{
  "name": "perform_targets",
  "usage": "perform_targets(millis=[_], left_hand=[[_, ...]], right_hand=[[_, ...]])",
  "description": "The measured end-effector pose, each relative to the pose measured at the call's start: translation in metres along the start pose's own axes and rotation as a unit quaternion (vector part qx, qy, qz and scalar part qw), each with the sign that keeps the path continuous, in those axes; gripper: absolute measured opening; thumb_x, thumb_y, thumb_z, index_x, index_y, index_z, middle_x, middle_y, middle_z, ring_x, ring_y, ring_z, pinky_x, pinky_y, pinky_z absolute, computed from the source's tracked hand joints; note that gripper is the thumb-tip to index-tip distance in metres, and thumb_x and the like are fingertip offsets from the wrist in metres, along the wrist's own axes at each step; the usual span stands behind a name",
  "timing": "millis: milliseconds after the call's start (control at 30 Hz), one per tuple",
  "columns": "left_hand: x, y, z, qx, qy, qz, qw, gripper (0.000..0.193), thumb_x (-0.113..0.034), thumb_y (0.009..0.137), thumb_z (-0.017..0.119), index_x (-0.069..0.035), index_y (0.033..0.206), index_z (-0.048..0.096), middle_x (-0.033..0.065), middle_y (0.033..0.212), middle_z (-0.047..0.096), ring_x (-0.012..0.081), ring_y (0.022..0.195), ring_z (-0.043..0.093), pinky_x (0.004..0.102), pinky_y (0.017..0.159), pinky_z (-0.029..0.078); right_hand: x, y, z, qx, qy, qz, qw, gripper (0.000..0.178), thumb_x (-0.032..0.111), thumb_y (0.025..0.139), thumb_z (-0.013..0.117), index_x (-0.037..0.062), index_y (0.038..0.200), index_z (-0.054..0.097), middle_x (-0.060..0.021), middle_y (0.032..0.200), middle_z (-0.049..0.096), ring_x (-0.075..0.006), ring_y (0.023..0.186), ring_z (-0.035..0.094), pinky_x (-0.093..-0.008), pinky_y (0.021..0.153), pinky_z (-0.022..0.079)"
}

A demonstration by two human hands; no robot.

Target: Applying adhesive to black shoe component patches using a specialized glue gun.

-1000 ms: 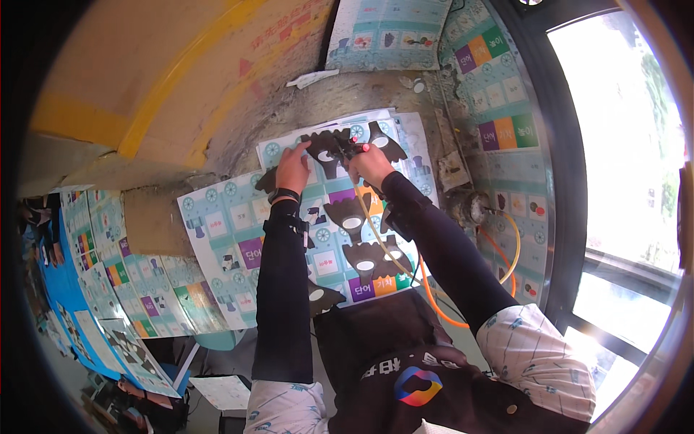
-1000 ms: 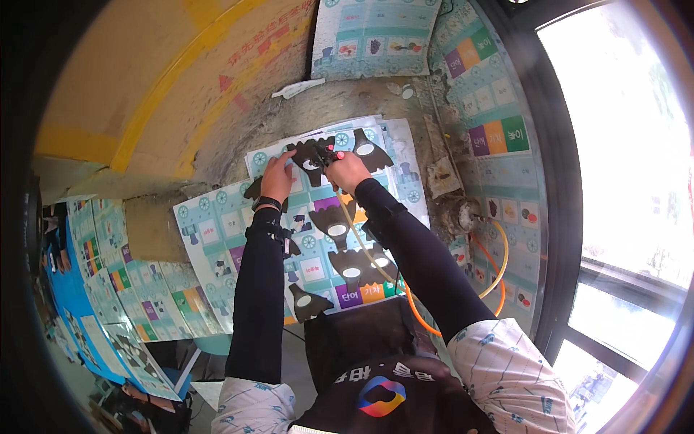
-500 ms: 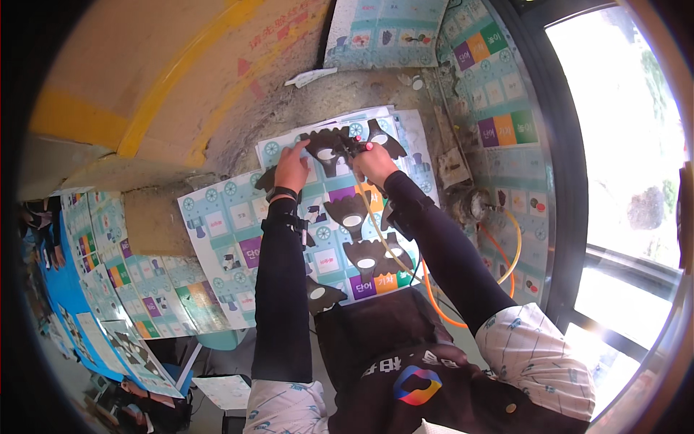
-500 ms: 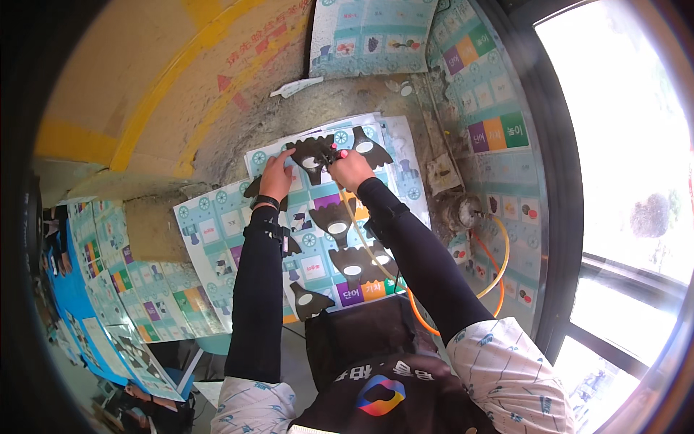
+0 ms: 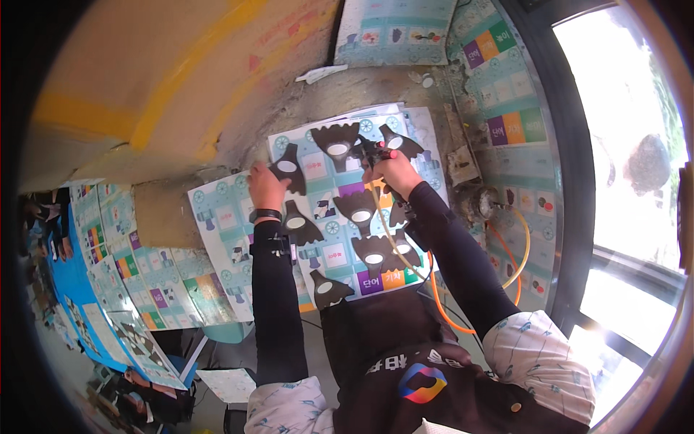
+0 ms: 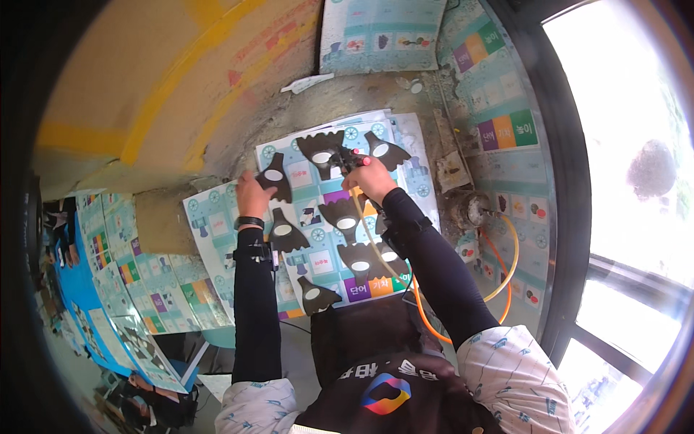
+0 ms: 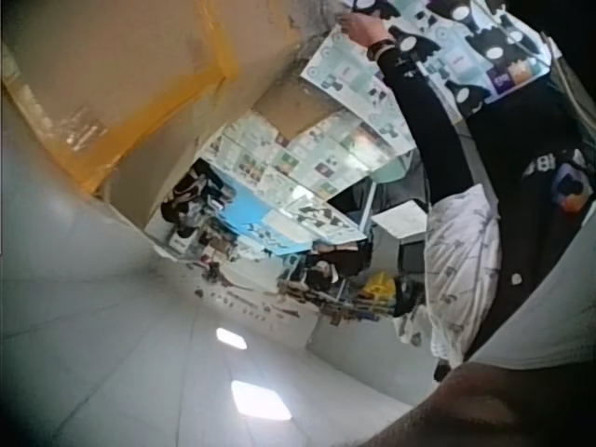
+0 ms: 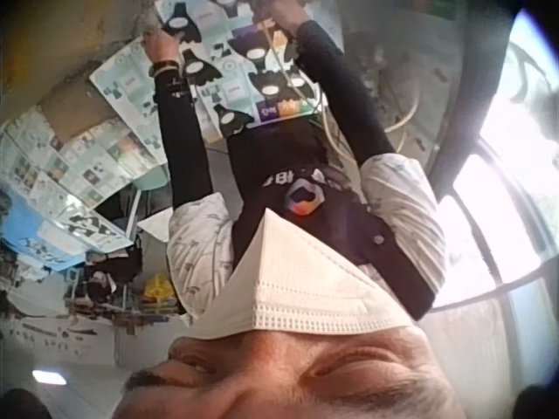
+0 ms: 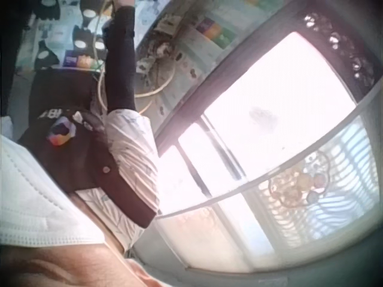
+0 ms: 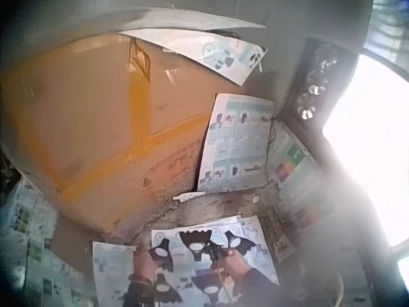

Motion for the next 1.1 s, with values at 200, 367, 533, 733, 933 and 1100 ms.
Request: perform_targets(millis=[200, 367, 533, 733, 933, 1100], left_hand=[[0.005, -0.028, 0.022, 0.107, -0.081, -0.137, 0.981, 0.065, -0.018, 0.066, 0.086, 0.002, 0.115, 0.047, 0.0221, 0.095, 0.066, 0.0402, 0.092, 0.063, 0.0445, 0.077, 0.051], [-0.001, -0.026, 0.007, 0.056, -0.154, -0.064, 0.984, 0.069, -0.003, 0.069, 0.080, -0.009, 0.128, 0.044, 0.0168, 0.091, 0.064, 0.0379, 0.088, 0.063, 0.0456, 0.074, 0.050], [0.024, -0.026, 0.021, 0.056, -0.190, -0.047, 0.979, 0.068, -0.001, 0.067, 0.082, -0.007, 0.124, 0.046, 0.0091, 0.072, 0.060, 0.0293, 0.070, 0.062, 0.0403, 0.066, 0.050], [0.027, -0.025, 0.028, 0.075, -0.235, -0.115, 0.962, 0.057, -0.006, 0.068, 0.084, -0.005, 0.109, 0.044, 0.0089, 0.068, 0.062, 0.0289, 0.067, 0.064, 0.0394, 0.063, 0.050], [0.031, -0.024, 0.026, 0.077, -0.211, -0.114, 0.968, 0.055, -0.010, 0.066, 0.085, -0.004, 0.104, 0.044, 0.0097, 0.069, 0.064, 0.0299, 0.068, 0.066, 0.0393, 0.064, 0.050], [0.038, -0.027, 0.026, 0.065, -0.184, -0.153, 0.969, 0.053, -0.014, 0.065, 0.087, -0.004, 0.099, 0.047, 0.0150, 0.075, 0.066, 0.0374, 0.077, 0.066, 0.0436, 0.068, 0.051]], right_hand=[[0.007, -0.004, 0.035, 0.022, 0.030, -0.006, 0.999, 0.025, -0.001, 0.070, 0.058, -0.0061, 0.094, 0.062, -0.0129, 0.077, 0.069, -0.0188, 0.058, 0.062, -0.0300, 0.043, 0.049], [0.016, 0.002, 0.072, 0.052, -0.022, -0.022, 0.998, 0.023, 0.001, 0.068, 0.058, -0.0047, 0.090, 0.063, -0.0121, 0.072, 0.068, -0.0191, 0.057, 0.063, -0.0313, 0.045, 0.050], [0.021, 0.015, 0.097, 0.009, -0.097, -0.039, 0.994, 0.014, 0.008, 0.076, 0.059, -0.0029, 0.085, 0.062, -0.0121, 0.066, 0.065, -0.0226, 0.056, 0.064, -0.0341, 0.048, 0.050], [0.004, 0.034, 0.105, 0.034, -0.154, -0.046, 0.986, 0.018, 0.014, 0.078, 0.060, -0.0024, 0.071, 0.061, -0.0125, 0.059, 0.062, -0.0236, 0.054, 0.064, -0.0357, 0.054, 0.048], [-0.003, 0.035, 0.102, 0.015, -0.196, -0.037, 0.980, 0.021, 0.016, 0.078, 0.058, -0.0022, 0.069, 0.063, -0.0139, 0.060, 0.064, -0.0244, 0.055, 0.064, -0.0363, 0.056, 0.049], [0.010, 0.028, 0.101, -0.023, -0.138, -0.049, 0.989, 0.022, 0.018, 0.077, 0.057, -0.0032, 0.075, 0.064, -0.0184, 0.065, 0.065, -0.0305, 0.063, 0.067, -0.0394, 0.062, 0.051]])
Point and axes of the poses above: each hand's wrist, its own y-axis towards the middle knuckle, its own z-axis out of the palm, x = y × z, the point moved 5 cm from there along y, towards the middle knuckle
